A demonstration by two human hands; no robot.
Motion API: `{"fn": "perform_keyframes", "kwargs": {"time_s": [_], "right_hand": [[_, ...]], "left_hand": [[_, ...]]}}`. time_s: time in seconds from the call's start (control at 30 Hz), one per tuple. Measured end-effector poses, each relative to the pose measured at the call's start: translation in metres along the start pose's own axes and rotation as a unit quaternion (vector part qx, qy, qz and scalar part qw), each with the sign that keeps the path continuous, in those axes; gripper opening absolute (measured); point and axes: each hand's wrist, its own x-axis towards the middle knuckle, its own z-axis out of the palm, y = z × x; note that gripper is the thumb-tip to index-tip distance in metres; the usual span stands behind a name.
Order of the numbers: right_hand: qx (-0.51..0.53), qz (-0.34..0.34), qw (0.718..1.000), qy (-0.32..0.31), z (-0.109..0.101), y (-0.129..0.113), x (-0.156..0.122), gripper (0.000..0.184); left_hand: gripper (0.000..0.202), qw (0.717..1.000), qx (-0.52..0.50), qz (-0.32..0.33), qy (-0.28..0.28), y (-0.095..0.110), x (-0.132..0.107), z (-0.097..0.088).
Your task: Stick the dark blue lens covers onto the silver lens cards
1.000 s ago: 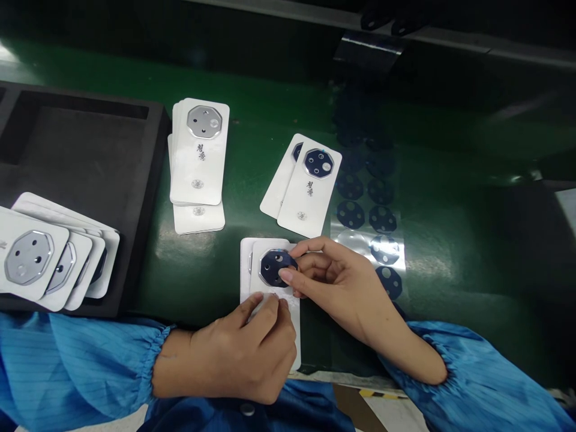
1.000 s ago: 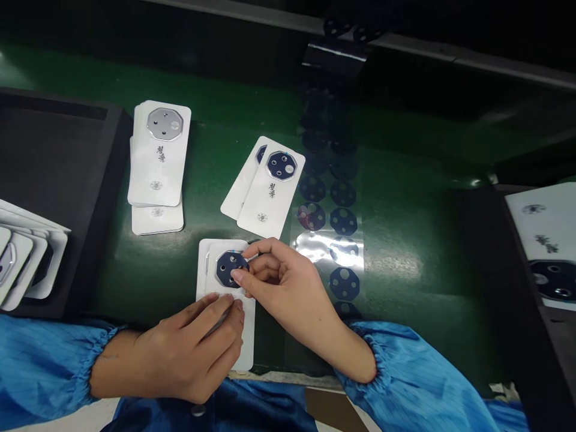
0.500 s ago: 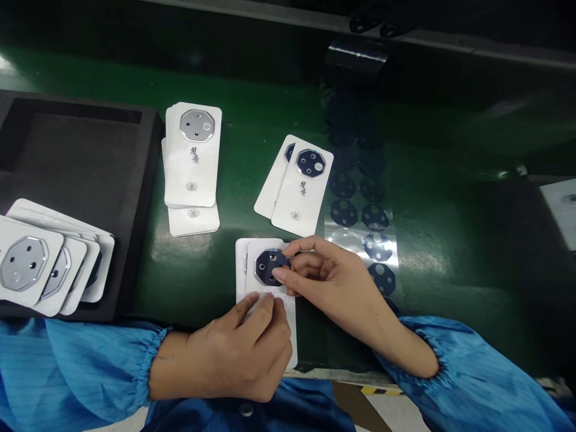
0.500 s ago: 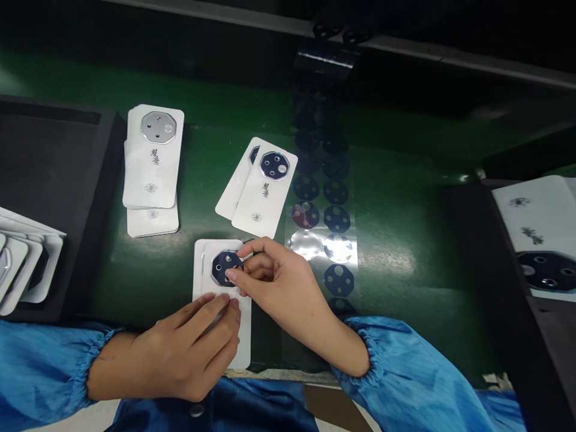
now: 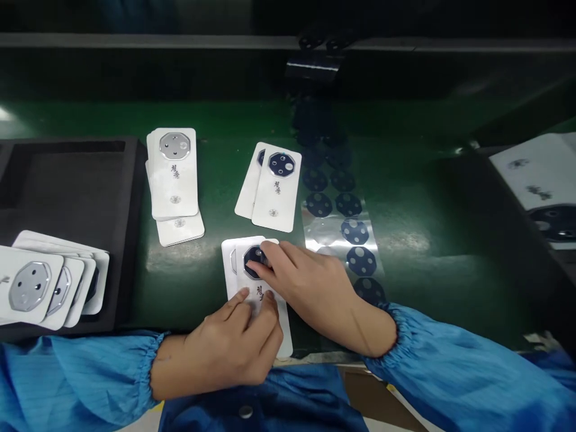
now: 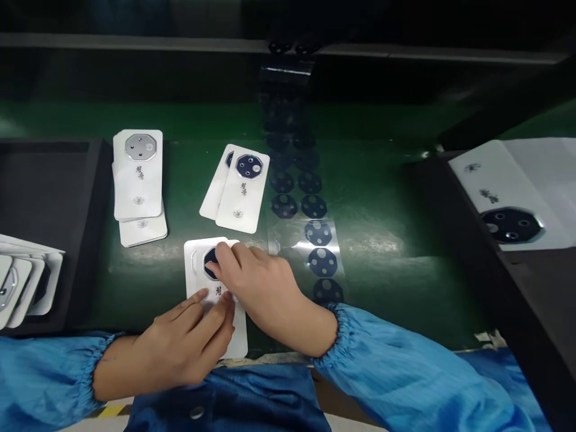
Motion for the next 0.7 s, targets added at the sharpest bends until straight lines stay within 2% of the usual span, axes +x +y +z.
{"fn": "perform_keyframes", "kwargs": {"time_s": [0.1, 0.17, 0.23, 0.3, 0.47, 0.57, 0.7], "right_hand": [[-0.06, 0.044, 0.997, -0.013, -0.003, -0.003, 0.003, 0.038], [-0.058, 0.093, 0.993, -0.033, -0.004, -0.002, 0.005, 0.048], [-0.026, 0.107, 0.993, -0.047, -0.003, 0.003, 0.007, 0.054], [0.018, 0.094, 0.994, -0.054, 0.0, 0.01, 0.009, 0.049], [0.155, 0.098, 0.981, -0.057, -0.001, 0.026, 0.013, 0.021], [0.258, 0.089, 0.96, -0.065, -0.007, 0.034, 0.014, 0.012], [0.386, 0.073, 0.914, -0.104, -0.014, 0.045, 0.015, 0.016]], "left_hand": [[0.021, 1.0, 0.014, 0.014, -0.007, 0.0, -0.001, 0.0], [0.022, 0.999, 0.021, 0.021, -0.019, 0.001, -0.003, 0.0], [0.024, 0.999, 0.021, 0.019, -0.023, 0.002, -0.005, 0.0], [0.026, 0.999, 0.021, 0.02, -0.028, 0.002, -0.006, 0.001], [0.027, 0.999, 0.025, 0.018, -0.018, 0.003, -0.008, 0.003], [0.026, 1.0, 0.023, 0.01, -0.017, 0.003, -0.009, 0.004], [0.028, 1.0, 0.024, 0.008, -0.01, 0.002, -0.009, 0.004]]}}
